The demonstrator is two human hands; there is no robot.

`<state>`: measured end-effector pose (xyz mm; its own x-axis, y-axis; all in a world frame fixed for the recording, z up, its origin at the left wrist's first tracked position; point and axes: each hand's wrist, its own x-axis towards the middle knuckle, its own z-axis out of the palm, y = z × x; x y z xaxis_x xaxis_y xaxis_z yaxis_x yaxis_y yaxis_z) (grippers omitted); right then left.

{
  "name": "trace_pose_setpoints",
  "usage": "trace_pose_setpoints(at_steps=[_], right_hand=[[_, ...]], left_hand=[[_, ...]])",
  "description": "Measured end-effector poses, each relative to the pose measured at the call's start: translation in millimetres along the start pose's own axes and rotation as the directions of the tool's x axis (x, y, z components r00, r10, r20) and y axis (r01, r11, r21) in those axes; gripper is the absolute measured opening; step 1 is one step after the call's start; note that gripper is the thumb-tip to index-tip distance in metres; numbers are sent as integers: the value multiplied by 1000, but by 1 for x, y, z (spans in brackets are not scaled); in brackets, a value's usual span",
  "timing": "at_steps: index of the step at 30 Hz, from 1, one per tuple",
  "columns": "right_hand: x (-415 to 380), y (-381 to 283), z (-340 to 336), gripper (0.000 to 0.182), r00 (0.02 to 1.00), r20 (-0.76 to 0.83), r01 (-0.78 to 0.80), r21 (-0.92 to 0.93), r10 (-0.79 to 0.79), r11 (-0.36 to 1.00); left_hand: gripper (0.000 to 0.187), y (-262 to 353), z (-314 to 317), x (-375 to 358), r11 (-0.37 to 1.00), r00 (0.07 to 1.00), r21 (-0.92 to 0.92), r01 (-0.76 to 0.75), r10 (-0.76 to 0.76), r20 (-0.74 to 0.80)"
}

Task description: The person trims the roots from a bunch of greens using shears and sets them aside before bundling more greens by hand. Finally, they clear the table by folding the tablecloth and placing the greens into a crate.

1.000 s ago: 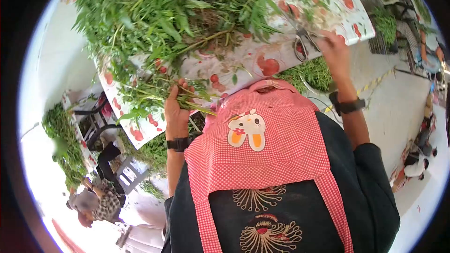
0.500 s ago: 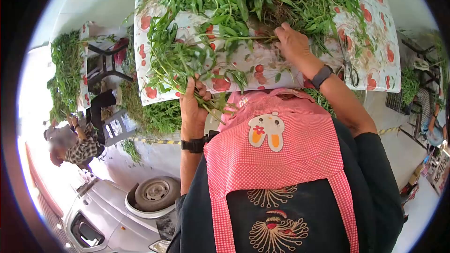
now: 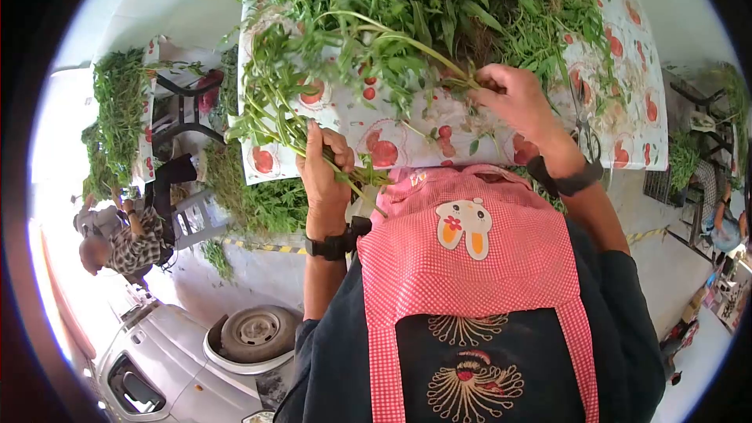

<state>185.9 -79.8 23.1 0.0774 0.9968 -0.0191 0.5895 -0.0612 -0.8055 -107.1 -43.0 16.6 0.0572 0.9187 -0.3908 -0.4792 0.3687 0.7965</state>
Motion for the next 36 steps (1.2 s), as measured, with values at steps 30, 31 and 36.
trace_pose_setpoints(at_steps=[30, 31, 36], right_hand=[[-26, 17, 53, 25, 942, 251, -316, 449, 221, 836], [-22, 15, 59, 25, 927, 296, -355, 502, 230, 788], [-13, 12, 79, 30, 833, 520, -474, 490, 191, 732]], left_hand=[[34, -65, 29, 32, 884, 822, 43, 465, -449, 350], [35, -65, 30, 32, 874, 811, 50, 483, -468, 352], [38, -71, 26, 32, 840, 744, 80, 536, -516, 425]])
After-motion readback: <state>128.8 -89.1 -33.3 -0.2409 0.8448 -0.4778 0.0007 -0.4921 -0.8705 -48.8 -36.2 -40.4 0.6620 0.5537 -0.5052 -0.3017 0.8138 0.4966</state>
